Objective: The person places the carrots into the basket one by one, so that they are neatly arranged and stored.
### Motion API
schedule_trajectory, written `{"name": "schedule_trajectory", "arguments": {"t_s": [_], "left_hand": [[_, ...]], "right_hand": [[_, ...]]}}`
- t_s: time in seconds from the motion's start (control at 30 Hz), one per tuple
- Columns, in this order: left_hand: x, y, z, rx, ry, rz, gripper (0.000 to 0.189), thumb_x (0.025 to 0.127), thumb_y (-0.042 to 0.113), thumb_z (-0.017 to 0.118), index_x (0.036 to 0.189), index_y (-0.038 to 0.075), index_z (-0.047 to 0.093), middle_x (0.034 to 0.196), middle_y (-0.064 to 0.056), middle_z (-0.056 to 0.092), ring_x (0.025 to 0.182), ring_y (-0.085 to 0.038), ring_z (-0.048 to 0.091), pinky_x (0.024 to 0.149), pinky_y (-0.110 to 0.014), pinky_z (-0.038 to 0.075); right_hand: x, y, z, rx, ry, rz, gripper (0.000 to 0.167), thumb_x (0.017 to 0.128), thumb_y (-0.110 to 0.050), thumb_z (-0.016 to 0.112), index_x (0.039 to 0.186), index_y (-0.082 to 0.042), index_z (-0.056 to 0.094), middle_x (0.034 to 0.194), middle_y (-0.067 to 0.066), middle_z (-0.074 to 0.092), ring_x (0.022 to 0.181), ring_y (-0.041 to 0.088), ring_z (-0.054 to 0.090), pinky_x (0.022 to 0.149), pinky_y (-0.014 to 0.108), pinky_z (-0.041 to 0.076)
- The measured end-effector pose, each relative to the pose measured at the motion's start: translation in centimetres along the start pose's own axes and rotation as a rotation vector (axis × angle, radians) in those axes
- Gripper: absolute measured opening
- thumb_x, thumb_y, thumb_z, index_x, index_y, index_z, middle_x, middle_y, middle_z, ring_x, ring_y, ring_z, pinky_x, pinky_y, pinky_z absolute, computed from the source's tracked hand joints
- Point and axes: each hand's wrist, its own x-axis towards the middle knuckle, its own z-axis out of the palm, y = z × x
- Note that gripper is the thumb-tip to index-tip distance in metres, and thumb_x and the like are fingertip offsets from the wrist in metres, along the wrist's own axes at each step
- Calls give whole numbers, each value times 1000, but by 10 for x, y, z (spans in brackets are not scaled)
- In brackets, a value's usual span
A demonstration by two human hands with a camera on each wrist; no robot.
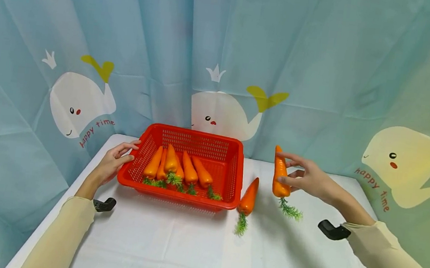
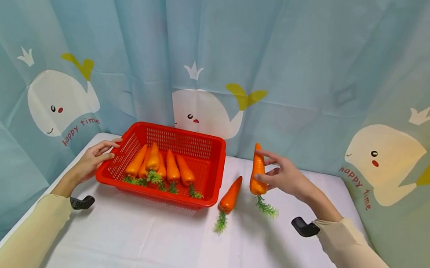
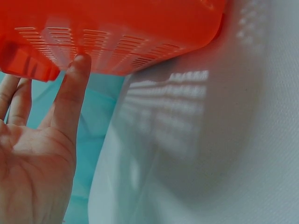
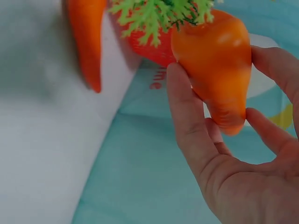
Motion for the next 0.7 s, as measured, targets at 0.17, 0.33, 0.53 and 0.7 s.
{"name": "schedule_trajectory", "arguments": {"t_s": [0.17, 0.33, 0.53, 0.7], "left_hand": [[0, 1, 1, -5, -2, -9, 28, 104, 11, 58, 131, 2, 54, 164, -8, 33, 138, -19, 43, 93, -29, 56], [0, 0, -1, -24, -1, -5, 30, 104, 10, 58, 131, -1, 52, 163, -7, 35, 135, -14, 45, 93, -29, 56], [-2, -1, -2, -58, -14, 4, 30, 104, 8, 58, 131, -5, 51, 163, -6, 36, 133, -11, 47, 93, -28, 56], [-1, 0, -1, -63, -11, 1, 31, 104, 8, 58, 131, -5, 50, 163, -6, 36, 132, -10, 48, 93, -29, 56]], "right_hand": [[-3, -10, -4, 11, 52, -40, 74, 94, -15, 77, 157, -11, 38, 139, 26, 43, 98, 21, 70, 77, 41, 63], [-4, -16, -7, 14, 65, -70, 75, 94, -15, 77, 157, -13, 38, 138, 24, 44, 99, 20, 71, 77, 41, 63], [-4, -19, -8, 26, 71, -76, 74, 93, -15, 77, 156, -13, 40, 137, 23, 44, 97, 22, 72, 77, 41, 63], [-2, -21, -7, 33, 71, -81, 73, 93, -15, 78, 156, -13, 41, 136, 23, 45, 98, 22, 72, 77, 42, 63]]}}
